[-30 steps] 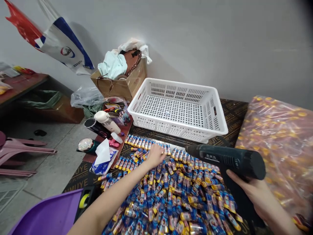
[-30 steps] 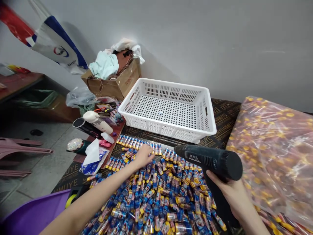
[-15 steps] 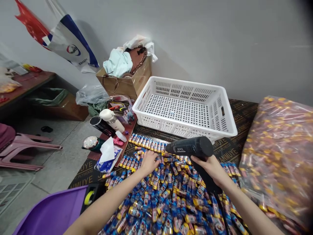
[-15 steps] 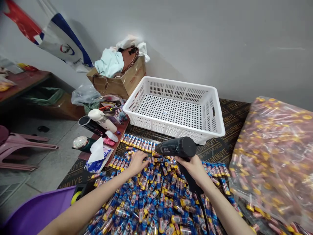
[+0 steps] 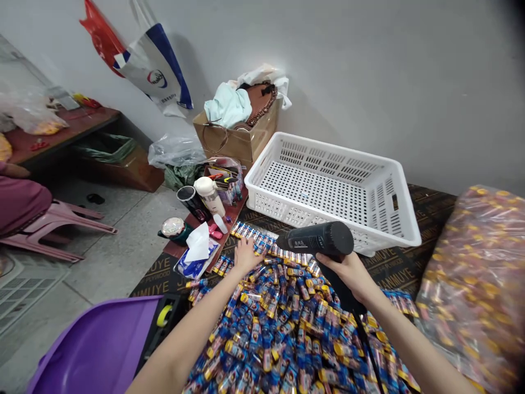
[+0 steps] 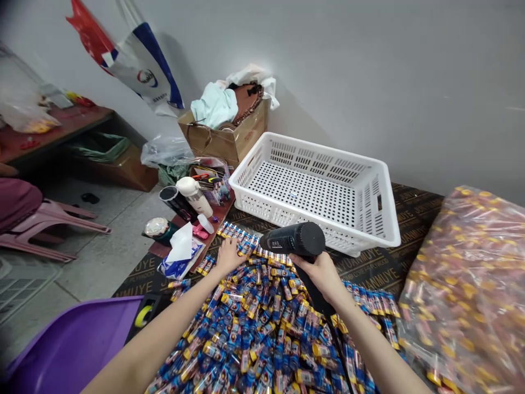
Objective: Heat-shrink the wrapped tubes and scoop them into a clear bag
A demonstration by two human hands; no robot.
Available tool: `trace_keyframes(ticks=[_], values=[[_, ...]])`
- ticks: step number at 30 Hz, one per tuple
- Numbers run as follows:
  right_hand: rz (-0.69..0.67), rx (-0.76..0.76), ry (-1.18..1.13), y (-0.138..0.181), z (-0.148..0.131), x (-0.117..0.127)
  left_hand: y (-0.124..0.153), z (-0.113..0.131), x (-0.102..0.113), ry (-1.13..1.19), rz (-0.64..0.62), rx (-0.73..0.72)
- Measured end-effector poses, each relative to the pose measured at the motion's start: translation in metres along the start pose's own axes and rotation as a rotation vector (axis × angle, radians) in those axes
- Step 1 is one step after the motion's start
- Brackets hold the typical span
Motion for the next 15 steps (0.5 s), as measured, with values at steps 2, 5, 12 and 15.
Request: trace_keyframes(ticks=[2, 5, 12, 15], values=[[-0.037, 0.012, 0.021, -0.008, -0.004, -0.013, 0.022, 0.007, -0.005, 0.03, -0.033, -0.134], [-0.102, 0.002, 0.044, -0.017, -0.006, -0.037, 0.051, 0.016, -0.006, 0.099, -0.052, -0.318], [-0.149, 0.142, 0.067, -0.044, -0.018, -0.099, 0.082, -0.007, 0.019, 0.363, 0.089, -0.254], [-0.169, 0.167, 0.079, -0.056, -0.018, -0.123, 0.09, -0.03, 0.025, 0.447, 0.146, -0.132]])
Point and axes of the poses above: each hand's wrist, its own y-axis away from the middle knuckle, its own x-axis out of the back of the hand, z = x × y, the point moved 9 cm from there along -y, towards the middle knuckle, and after that the axes turned 7 degrees about -y, right-handed, at the moved point
